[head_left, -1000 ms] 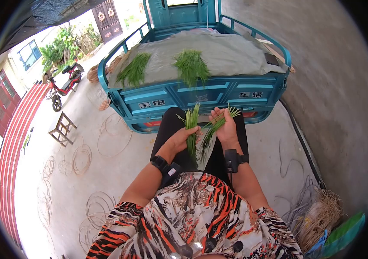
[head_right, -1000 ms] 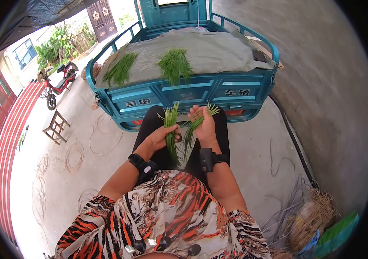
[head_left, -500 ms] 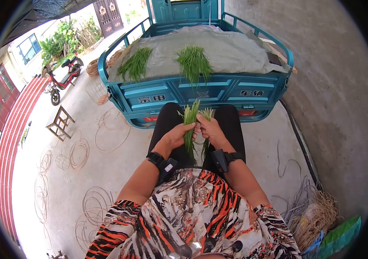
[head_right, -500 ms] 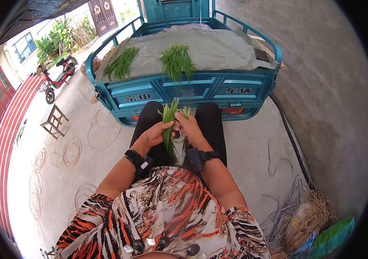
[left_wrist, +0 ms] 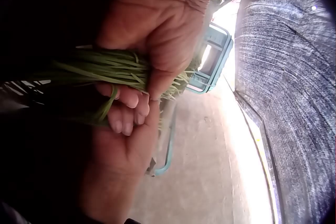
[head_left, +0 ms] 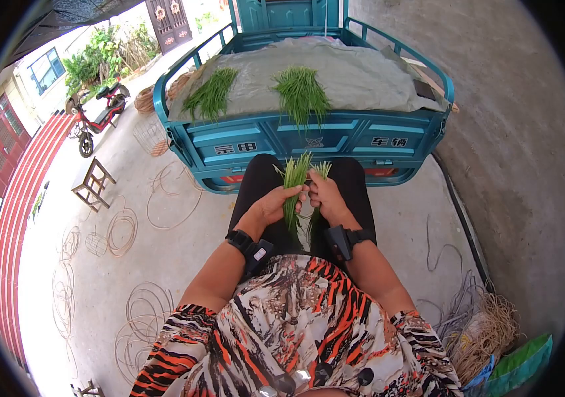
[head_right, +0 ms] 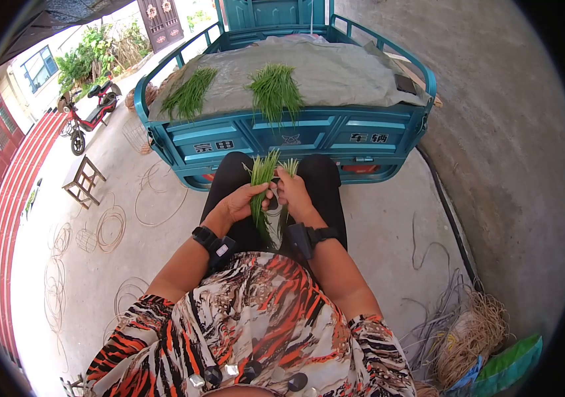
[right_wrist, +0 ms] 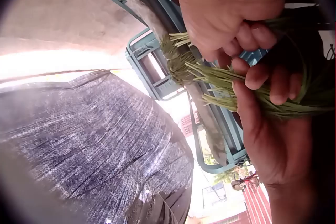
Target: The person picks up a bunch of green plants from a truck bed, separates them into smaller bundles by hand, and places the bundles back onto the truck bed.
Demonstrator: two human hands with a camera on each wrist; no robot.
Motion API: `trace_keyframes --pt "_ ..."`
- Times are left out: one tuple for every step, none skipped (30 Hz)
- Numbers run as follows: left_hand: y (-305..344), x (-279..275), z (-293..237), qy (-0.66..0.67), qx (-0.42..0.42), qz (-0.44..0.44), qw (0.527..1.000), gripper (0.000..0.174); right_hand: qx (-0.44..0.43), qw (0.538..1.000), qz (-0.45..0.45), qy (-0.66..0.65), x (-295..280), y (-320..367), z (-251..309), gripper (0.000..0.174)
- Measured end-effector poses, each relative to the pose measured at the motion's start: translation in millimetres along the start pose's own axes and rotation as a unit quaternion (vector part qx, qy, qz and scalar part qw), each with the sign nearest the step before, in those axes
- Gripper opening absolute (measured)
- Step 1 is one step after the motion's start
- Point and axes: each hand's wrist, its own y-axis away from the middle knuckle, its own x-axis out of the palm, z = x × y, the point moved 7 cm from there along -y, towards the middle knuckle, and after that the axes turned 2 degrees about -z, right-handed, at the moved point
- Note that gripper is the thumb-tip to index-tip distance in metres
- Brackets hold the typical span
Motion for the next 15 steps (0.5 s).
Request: trace_keyframes --pt "0.0 0.3 0.4 -0.002 -0.001 0.002 1.0 0.023 0.004 1.0 0.006 -0.017 -0.5 -1.5 -1.5 0.025" --pt "0.6 1.3 0.6 -0.001 -0.003 0.006 1.0 0.023 0.002 1.0 -0.001 -0.016 2.5 0.6 0.6 0.025" --pt "1.2 2.0 0.5 0.001 -0.005 0.009 1.0 0.023 0.0 1.0 -0.009 -0.016 6.1 2.6 2.2 0.025" --pt "1.9 2.7 0.3 0.002 -0.007 0.012 1.0 0.023 -0.002 1.0 -0.016 -0.015 8.9 5.0 4.5 0.025" --pt "2.0 2.4 0.2 0.002 -0.007 0.012 1.0 0.023 -0.005 1.0 -0.012 -0.014 11.0 7.1 7.0 0.024" --pt "2.0 2.1 0.2 0.002 -0.007 0.012 1.0 0.023 -0.008 1.0 -0.008 -0.012 13.3 9.6 9.8 0.023" --pt "2.0 2.0 0.1 0.002 -0.007 0.011 1.0 0.023 -0.012 1.0 -0.005 -0.011 15.4 11.2 11.9 0.022" --pt "2.3 2.1 -0.1 0.0 -0.008 0.009 1.0 0.023 -0.014 1.0 -0.007 -0.012 13.8 9.5 11.1 0.021" --pt "2.6 2.3 -0.3 -0.002 -0.009 0.006 1.0 0.024 -0.016 1.0 -0.01 -0.014 12.4 7.6 10.2 0.02" --pt "2.7 2.5 -0.3 -0.004 -0.01 0.003 1.0 0.024 -0.018 1.0 -0.012 -0.015 10.7 6.1 9.0 0.018" --pt "1.8 1.0 0.4 -0.001 -0.011 -0.003 1.0 0.025 -0.02 0.999 -0.02 -0.017 7.8 5.0 7.6 0.018" --pt "0.7 -0.3 0.8 0.002 -0.012 -0.009 1.0 0.025 -0.022 0.999 -0.027 -0.017 4.8 3.8 6.6 0.017" --pt "-0.1 -1.7 1.3 0.005 -0.012 -0.016 1.0 0.026 -0.025 0.999 -0.033 -0.018 2.2 2.8 5.4 0.016" --pt "-0.1 -1.2 0.9 0.01 -0.009 -0.016 1.0 0.027 -0.03 0.999 -0.037 -0.023 1.0 2.2 5.1 0.016" --pt "-0.1 -0.9 0.4 0.015 -0.005 -0.016 1.0 0.027 -0.035 0.998 -0.04 -0.027 -0.1 1.6 4.7 0.016"
